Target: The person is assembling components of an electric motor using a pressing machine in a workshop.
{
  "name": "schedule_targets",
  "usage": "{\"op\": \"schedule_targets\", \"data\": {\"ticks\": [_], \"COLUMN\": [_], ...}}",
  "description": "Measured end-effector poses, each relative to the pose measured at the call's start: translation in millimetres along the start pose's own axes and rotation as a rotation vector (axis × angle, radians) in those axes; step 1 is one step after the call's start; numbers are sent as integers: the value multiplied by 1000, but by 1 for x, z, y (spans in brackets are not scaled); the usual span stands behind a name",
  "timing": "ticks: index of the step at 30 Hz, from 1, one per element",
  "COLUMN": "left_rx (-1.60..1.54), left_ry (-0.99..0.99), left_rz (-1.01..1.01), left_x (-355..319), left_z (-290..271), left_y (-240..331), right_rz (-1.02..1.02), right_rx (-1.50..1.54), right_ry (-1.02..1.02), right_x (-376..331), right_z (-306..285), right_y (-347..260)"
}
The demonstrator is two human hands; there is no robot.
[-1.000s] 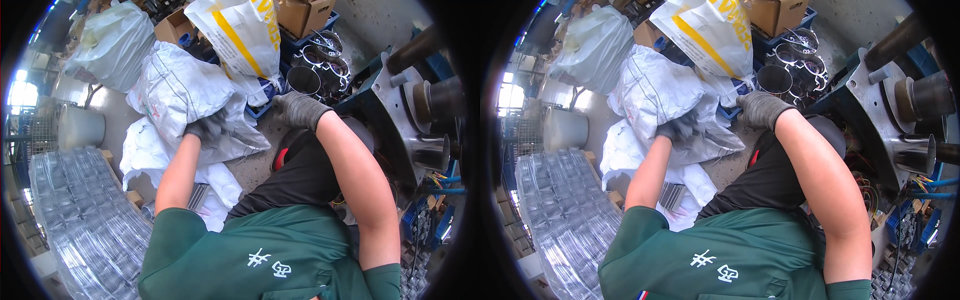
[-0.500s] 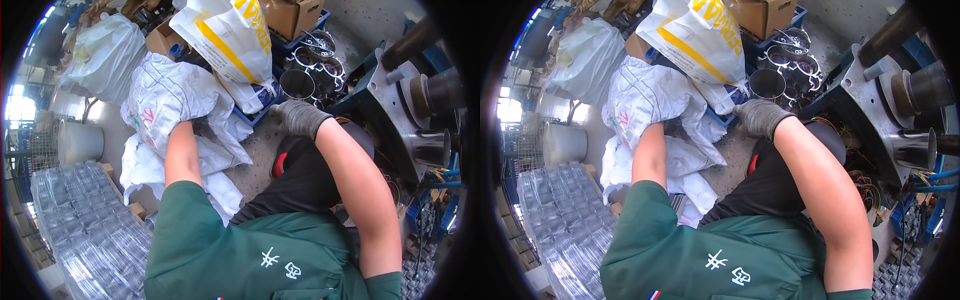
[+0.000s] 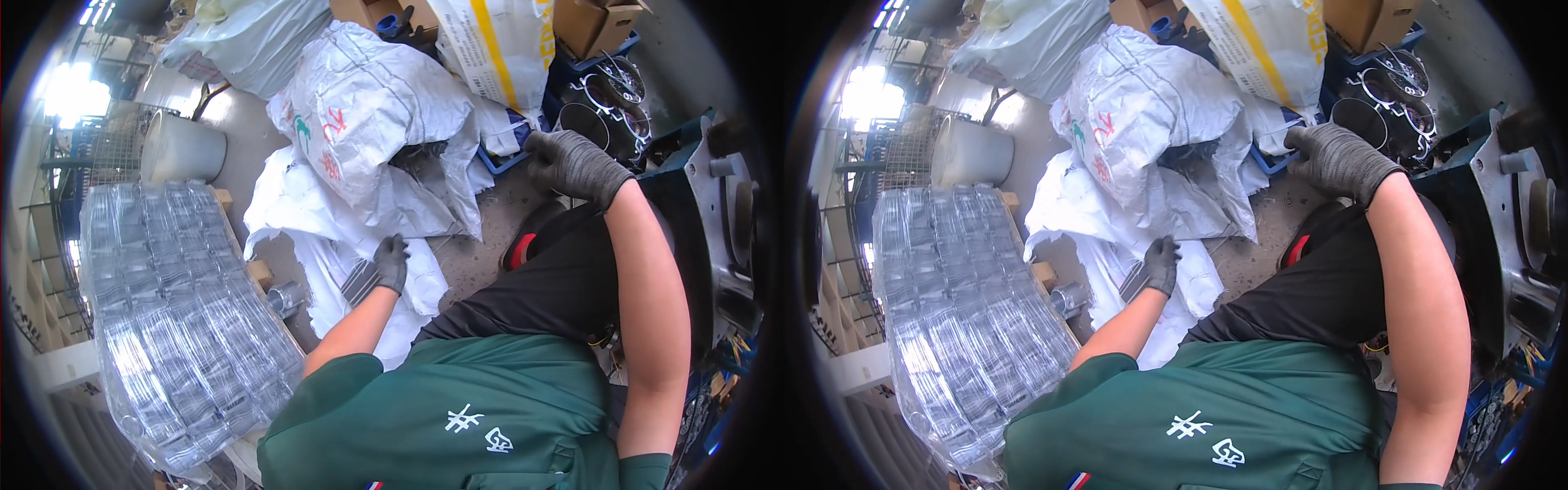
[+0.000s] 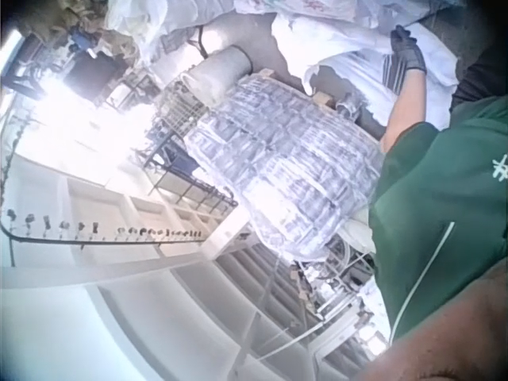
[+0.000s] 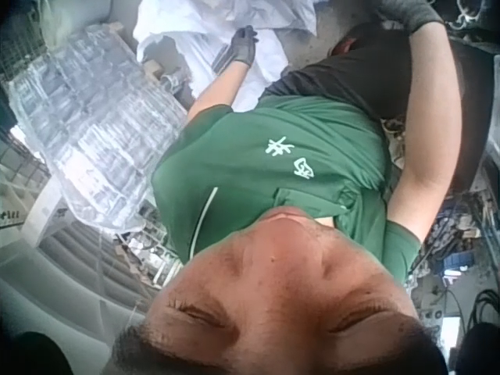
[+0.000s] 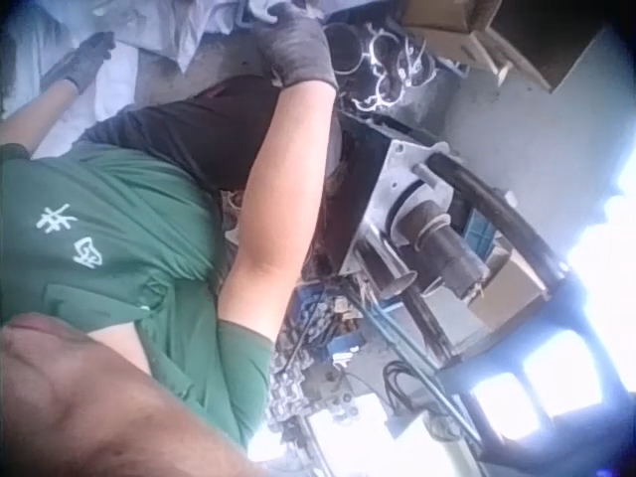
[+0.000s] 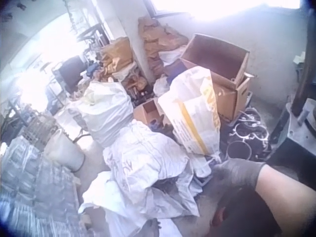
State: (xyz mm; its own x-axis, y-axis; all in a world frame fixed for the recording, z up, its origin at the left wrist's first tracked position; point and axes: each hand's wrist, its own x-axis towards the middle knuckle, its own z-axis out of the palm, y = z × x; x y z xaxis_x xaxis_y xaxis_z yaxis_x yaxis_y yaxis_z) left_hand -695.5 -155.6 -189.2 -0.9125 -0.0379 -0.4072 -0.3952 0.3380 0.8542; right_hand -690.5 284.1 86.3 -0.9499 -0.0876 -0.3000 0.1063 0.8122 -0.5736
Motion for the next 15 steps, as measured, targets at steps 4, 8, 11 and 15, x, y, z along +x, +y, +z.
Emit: {"op": "schedule_targets", "data": {"ticks": [4, 8, 11, 15], "left_rx": [-213, -455, -795, -528], "left_ry": [665, 819, 603, 403], "left_rz": [-268, -118, 144, 140], "left_x": [37, 135, 209, 240], "left_z": [-94, -175, -225, -239], "left_y": [-48, -19, 26, 53], "right_rz": [31, 42, 111, 88], "right_rx": [-3, 5, 67, 25], "right_ry": [17, -1, -26, 13], "right_x": [3, 4, 2, 3], "right_z": [-1, -3, -6, -7], "right_y": [-14, -25, -30, -33]}}
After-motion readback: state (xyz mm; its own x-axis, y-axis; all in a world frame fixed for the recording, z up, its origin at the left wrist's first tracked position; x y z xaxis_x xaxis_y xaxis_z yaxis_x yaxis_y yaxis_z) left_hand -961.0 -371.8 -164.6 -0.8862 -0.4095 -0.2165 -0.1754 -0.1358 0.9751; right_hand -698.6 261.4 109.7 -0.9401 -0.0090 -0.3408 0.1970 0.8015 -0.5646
